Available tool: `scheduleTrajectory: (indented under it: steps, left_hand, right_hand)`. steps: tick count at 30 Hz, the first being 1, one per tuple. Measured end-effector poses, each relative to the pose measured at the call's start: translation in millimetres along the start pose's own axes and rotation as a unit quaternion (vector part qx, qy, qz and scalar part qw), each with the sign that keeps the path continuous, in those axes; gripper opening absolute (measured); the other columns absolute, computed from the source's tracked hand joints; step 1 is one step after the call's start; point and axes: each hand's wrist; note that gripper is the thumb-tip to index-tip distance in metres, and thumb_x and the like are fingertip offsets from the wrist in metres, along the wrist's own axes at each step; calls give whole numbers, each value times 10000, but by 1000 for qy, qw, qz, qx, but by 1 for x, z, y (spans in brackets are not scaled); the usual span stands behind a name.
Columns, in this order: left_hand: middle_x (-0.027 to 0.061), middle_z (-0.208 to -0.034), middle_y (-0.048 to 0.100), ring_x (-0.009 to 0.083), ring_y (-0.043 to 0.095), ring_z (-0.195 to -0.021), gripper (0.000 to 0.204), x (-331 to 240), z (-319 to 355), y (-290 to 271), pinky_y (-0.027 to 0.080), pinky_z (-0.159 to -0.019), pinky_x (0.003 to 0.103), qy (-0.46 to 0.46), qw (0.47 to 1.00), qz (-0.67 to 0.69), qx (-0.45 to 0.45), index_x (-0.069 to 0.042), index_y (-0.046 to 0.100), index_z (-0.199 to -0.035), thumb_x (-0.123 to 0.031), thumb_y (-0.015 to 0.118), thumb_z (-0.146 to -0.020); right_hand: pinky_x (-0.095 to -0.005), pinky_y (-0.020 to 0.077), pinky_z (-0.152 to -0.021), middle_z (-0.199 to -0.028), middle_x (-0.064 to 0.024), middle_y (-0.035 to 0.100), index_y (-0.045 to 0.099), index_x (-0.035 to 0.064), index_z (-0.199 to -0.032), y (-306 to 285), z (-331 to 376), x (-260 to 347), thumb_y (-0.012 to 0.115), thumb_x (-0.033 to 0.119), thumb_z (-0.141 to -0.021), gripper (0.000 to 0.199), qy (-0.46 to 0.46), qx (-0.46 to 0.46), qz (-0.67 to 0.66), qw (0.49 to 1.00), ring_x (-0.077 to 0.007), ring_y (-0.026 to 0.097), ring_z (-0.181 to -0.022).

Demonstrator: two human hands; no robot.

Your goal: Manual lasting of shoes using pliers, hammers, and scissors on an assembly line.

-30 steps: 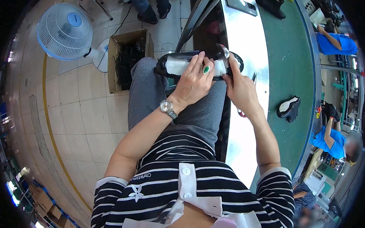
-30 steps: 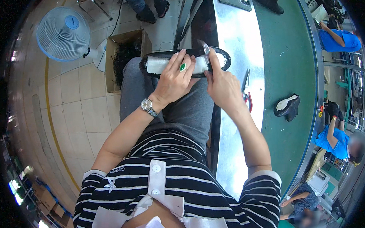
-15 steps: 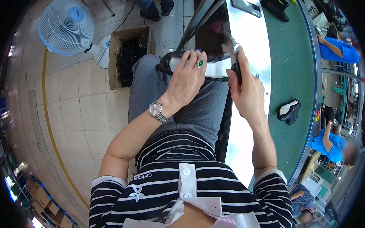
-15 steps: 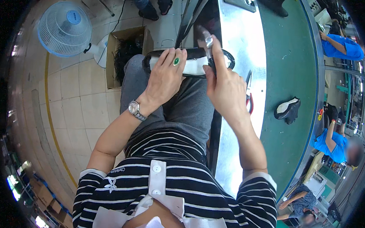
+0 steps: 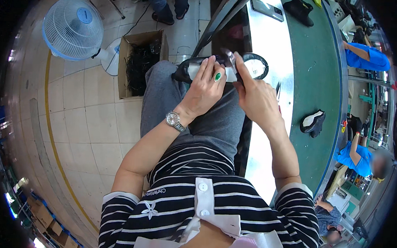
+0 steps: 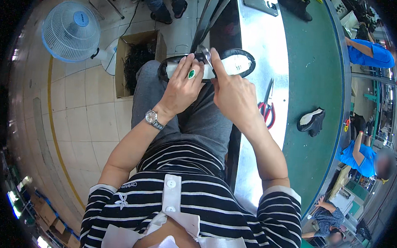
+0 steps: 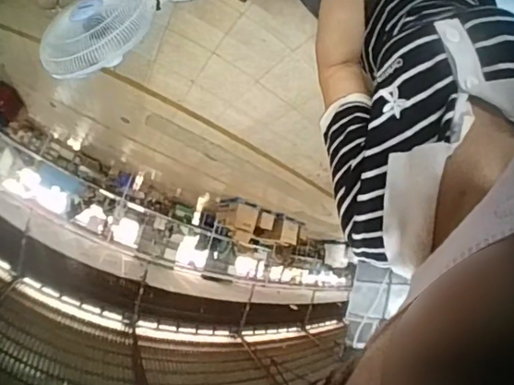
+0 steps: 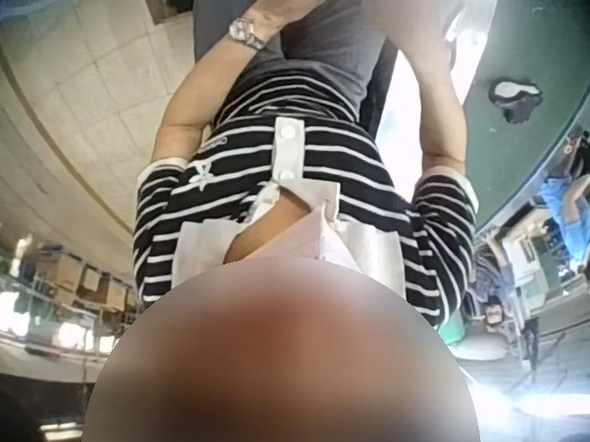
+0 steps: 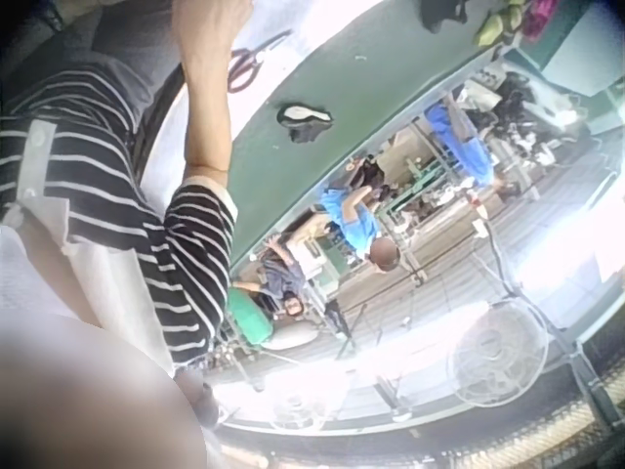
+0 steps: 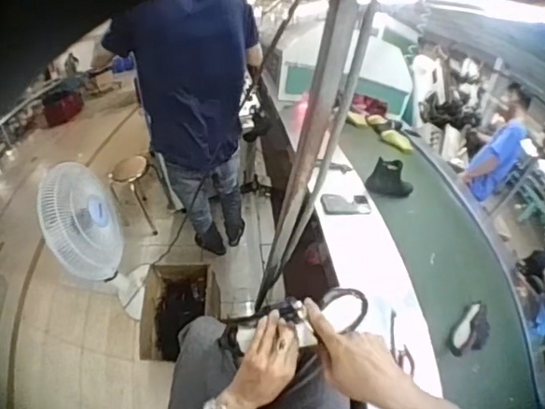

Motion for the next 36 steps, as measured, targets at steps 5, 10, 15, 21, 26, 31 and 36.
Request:
scheduleTrajectory:
  steps: [5, 10, 15, 21, 26, 31, 36]
  left_hand:
    - [211, -1153, 558, 396, 498, -1225, 563, 0, -1, 0, 399, -1067, 456, -34, 995, 85, -39, 79, 545, -1195, -82, 737, -691]
    - [201, -1299, 463, 360, 425, -1235, 705, 11, -20, -48, 308, -1100, 437, -175, 983, -12, 54, 26, 519, -1261, -127, 810, -638]
    - [202, -1160, 592, 320, 532, -1138, 624, 29, -4, -52, 285, -1131, 456, -112, 988, 63, 90, 55, 545, -1221, -123, 780, -670]
    - [198, -1167, 603, 321, 556, -1130, 624, 30, 6, -47, 326, -1113, 459, -126, 987, 98, 35, 29, 554, -1204, -120, 803, -652]
    - [190, -1161, 610, 313, 558, -1141, 686, 40, 6, -43, 337, -1108, 457, -147, 971, 183, 33, 13, 489, -1239, -100, 815, -646]
    - [198, -1320, 538, 318, 489, -1255, 949, 55, 9, -51, 274, -1147, 456, -129, 954, 257, 88, -34, 300, -1444, -140, 822, -660]
    - [228, -1539, 227, 359, 288, -1405, 1104, 28, 44, -66, 264, -1145, 431, -253, 902, 347, 36, -56, 117, -1525, -313, 825, -718]
  right_hand:
    - [-463, 481, -492, -599, -191, 623, 203, 113, -1501, 20, 5, 4, 554, 124, -898, 698, 6, -23, -15, 1000, -368, 628, -519]
    - [-470, 487, -496, -613, -217, 625, 192, 86, -1492, 4, -4, 9, 541, 128, -908, 682, -46, 14, 8, 999, -385, 625, -523]
    - [-474, 474, -534, -635, -215, 623, 221, 107, -1490, 31, -4, 21, 558, 125, -924, 659, 3, -33, -38, 999, -394, 621, -549]
    - [-501, 506, -537, -641, -231, 634, 222, 98, -1473, 15, -6, 33, 538, 156, -919, 640, -21, -55, -120, 991, -407, 643, -584]
    - [-514, 510, -587, -677, -235, 643, 308, 116, -1437, 20, -19, 16, 559, 152, -907, 588, -31, -15, -69, 997, -430, 645, -631]
    - [-506, 513, -655, -764, -250, 656, 362, 95, -1398, -5, -27, -15, 561, 149, -921, 519, -12, -115, -34, 993, -416, 658, -690]
    - [-459, 520, -647, -828, -241, 677, 385, 61, -1386, -1, 8, -22, 557, 151, -934, 492, 59, 73, -45, 995, -391, 673, -678]
Point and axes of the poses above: each hand's wrist, its own z-axis away from the middle knuckle, its own y-axis out of the palm, x = y × z
